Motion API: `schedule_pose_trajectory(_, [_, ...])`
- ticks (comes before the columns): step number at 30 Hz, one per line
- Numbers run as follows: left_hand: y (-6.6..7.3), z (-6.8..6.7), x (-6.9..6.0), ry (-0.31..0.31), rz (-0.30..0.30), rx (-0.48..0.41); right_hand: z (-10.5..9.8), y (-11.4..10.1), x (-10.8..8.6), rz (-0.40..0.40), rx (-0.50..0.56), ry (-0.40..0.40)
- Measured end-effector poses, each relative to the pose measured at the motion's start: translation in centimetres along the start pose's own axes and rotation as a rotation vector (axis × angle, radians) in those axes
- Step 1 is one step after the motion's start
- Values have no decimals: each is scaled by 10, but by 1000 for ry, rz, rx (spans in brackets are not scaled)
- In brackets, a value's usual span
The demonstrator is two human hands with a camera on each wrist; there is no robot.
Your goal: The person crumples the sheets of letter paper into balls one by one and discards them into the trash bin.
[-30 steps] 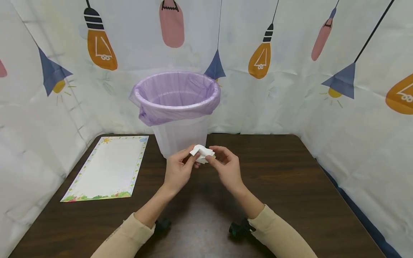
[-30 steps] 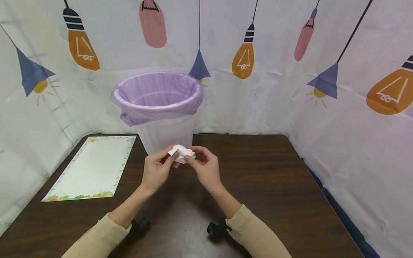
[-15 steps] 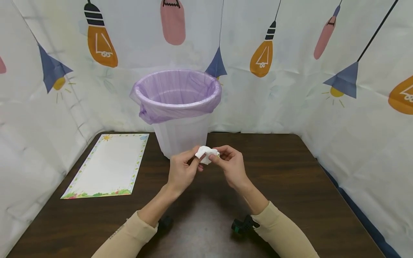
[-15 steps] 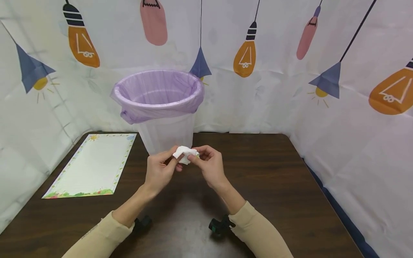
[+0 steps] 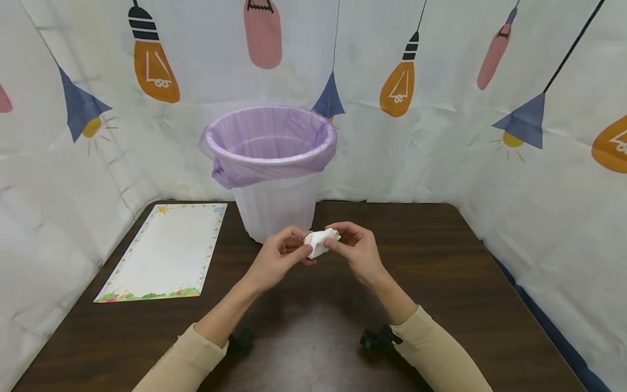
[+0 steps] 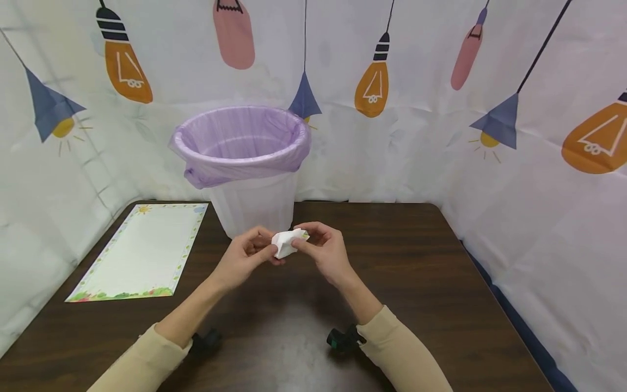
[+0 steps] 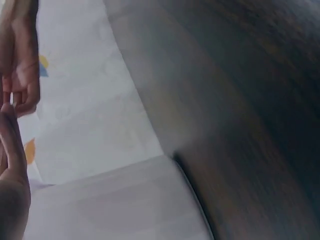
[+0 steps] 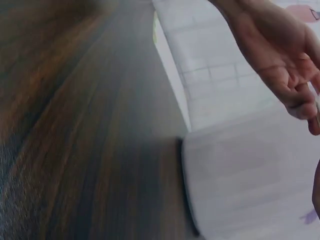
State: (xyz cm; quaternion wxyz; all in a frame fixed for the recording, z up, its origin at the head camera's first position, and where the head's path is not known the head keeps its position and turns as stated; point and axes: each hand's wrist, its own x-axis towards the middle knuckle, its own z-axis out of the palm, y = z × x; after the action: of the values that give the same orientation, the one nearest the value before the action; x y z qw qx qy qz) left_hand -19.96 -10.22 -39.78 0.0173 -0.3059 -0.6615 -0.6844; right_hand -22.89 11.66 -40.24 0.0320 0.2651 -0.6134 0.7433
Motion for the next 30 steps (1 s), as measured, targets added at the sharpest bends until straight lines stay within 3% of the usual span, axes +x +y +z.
schedule_pose_trajectory(4, [-1,1,-1,-41,-58,-110,-1,0,0,-7,49,16])
schedule_pose_trajectory(8, [-4,9,-2,-44,-57,-103,0,1,2,-17,105,40])
schedule_pose_trajectory(19, [-2,21,-1,122,24,154,7,4,6,-138,15,46])
schedule_pose_trajectory(25, [-6,23,-1,125,84,348,2,6,7,-41,148,49])
schedule_pose_trajectory(30, [-7,23,-1,99,152,419,-7,4,7,72,171,-39])
